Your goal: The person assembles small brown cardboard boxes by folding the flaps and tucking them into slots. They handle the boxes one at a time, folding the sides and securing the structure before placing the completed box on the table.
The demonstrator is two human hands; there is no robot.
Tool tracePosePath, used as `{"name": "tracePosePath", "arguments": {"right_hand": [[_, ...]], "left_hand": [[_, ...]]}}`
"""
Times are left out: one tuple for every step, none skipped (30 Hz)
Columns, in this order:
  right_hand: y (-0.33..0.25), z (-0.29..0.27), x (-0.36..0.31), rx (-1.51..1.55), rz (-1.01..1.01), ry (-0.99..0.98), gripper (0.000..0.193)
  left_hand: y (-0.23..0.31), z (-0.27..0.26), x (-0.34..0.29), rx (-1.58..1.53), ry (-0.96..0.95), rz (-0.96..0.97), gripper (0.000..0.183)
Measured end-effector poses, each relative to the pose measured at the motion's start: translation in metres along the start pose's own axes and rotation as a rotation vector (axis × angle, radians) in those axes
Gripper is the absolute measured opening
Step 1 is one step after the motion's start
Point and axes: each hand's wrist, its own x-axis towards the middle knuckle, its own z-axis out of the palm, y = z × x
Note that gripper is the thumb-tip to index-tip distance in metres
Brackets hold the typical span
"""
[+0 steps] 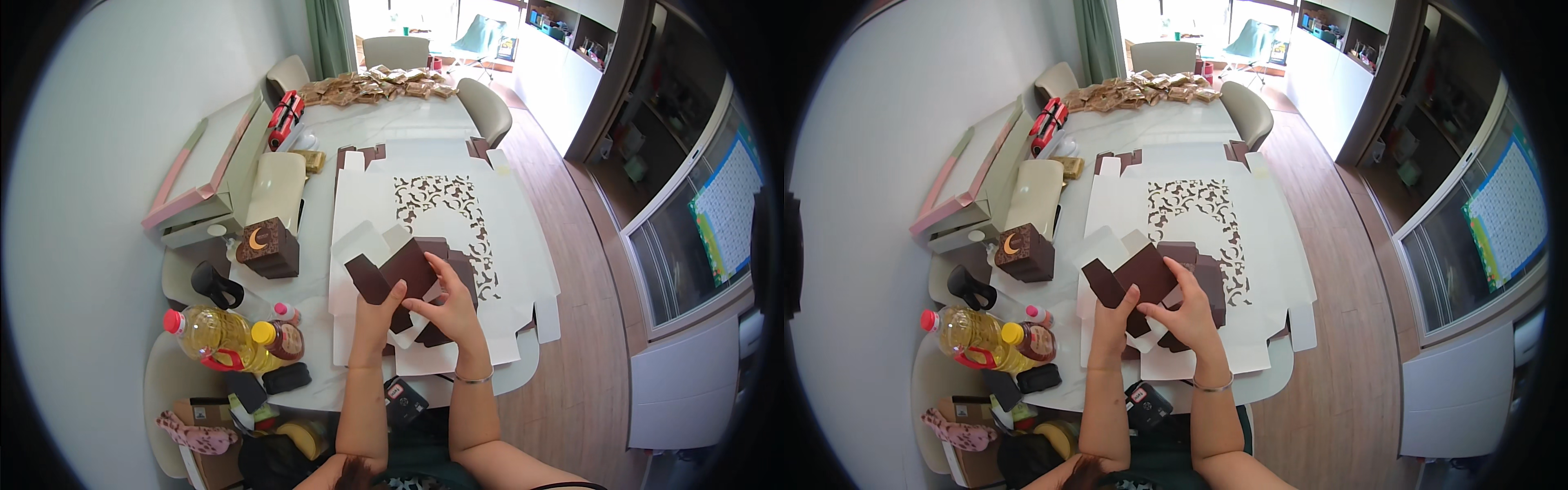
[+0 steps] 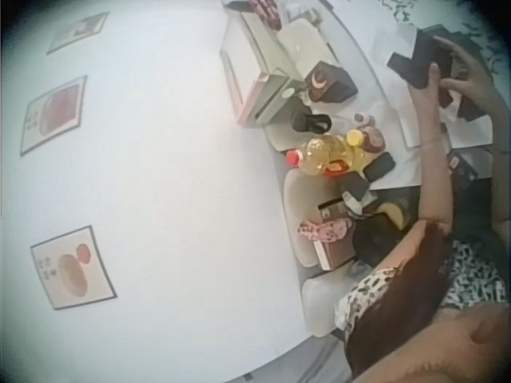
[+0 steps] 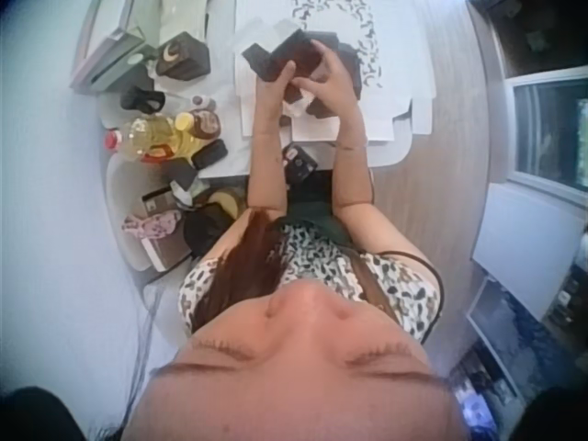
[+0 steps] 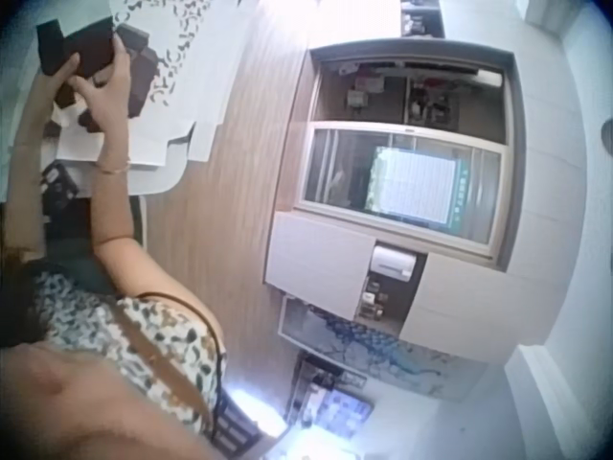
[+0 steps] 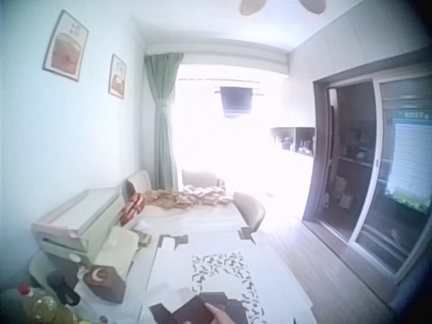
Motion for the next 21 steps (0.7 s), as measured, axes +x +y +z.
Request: {"name": "tracePosePath", "arguments": {"right_hand": [[0.007, -0.001, 0.002, 0.015, -0.012, 0.019, 0.075], [0.012, -0.001, 0.004, 0.030, -0.024, 0.038, 0.074], [0.016, -0.002, 0.004, 0.044, -0.007, 0.050, 0.070], [0.020, -0.003, 0.003, 0.057, 0.010, 0.062, 0.066], [0.022, -0.001, 0.003, 0.076, 0.026, 0.066, 0.062], [0.022, -0.002, 0.004, 0.127, 0.057, 0.062, 0.056], [0.023, -0.003, 0.004, 0.179, 0.088, 0.058, 0.051], [0.022, -0.003, 0.005, 0.231, 0.119, 0.053, 0.045], [0.022, -0.002, 0.005, 0.239, 0.119, 0.079, 0.041], [0.021, -0.002, 0.005, 0.243, 0.119, 0.111, 0.037], [0.020, -0.003, 0.005, 0.247, 0.119, 0.141, 0.034], [0.020, -0.002, 0.006, 0.253, 0.078, 0.139, 0.032], [0.019, -0.001, 0.006, 0.260, 0.035, 0.135, 0.031], [0.019, 0.001, 0.006, 0.268, -0.008, 0.130, 0.030], [0.018, 0.000, 0.006, 0.233, -0.039, 0.106, 0.031], [0.019, 0.000, 0.006, 0.200, -0.066, 0.081, 0.032], [0.019, 0.001, 0.006, 0.167, -0.094, 0.056, 0.033], [0.016, 0.002, 0.005, 0.182, -0.091, 0.074, 0.035], [0.010, 0.004, 0.005, 0.196, -0.089, 0.093, 0.037], [0.005, 0.005, 0.005, 0.211, -0.086, 0.113, 0.039], [0.004, 0.007, 0.006, 0.248, -0.106, 0.113, 0.040]], "left_hand": [[0.001, 0.001, 0.000, 0.029, 0.000, -0.027, 0.045], [0.002, 0.001, -0.001, 0.058, 0.001, -0.053, 0.044], [0.003, 0.001, -0.001, 0.087, 0.001, -0.079, 0.043], [0.005, 0.001, -0.002, 0.102, -0.013, -0.104, 0.043], [0.007, -0.001, -0.002, 0.121, -0.019, -0.124, 0.043], [0.009, -0.001, -0.001, 0.137, -0.029, -0.143, 0.043], [0.006, -0.003, 0.000, 0.142, -0.004, -0.091, 0.046], [0.000, -0.005, 0.003, 0.147, 0.021, -0.037, 0.048], [-0.003, -0.005, 0.004, 0.153, 0.047, 0.016, 0.051], [-0.003, -0.001, 0.004, 0.153, 0.099, 0.028, 0.053], [-0.001, 0.003, 0.004, 0.153, 0.151, 0.041, 0.054], [-0.001, 0.007, 0.004, 0.153, 0.204, 0.053, 0.056], [-0.003, 0.007, 0.005, 0.145, 0.196, 0.093, 0.056], [-0.005, 0.007, 0.006, 0.136, 0.187, 0.134, 0.056], [-0.007, 0.007, 0.007, 0.127, 0.178, 0.174, 0.056], [-0.007, 0.006, 0.007, 0.142, 0.156, 0.192, 0.056], [-0.006, 0.004, 0.007, 0.157, 0.134, 0.209, 0.056], [-0.005, 0.003, 0.006, 0.171, 0.111, 0.227, 0.057], [-0.007, 0.000, 0.007, 0.183, 0.071, 0.243, 0.059], [-0.010, -0.003, 0.008, 0.195, 0.030, 0.259, 0.061], [-0.012, -0.004, 0.009, 0.207, -0.012, 0.275, 0.063]]}}
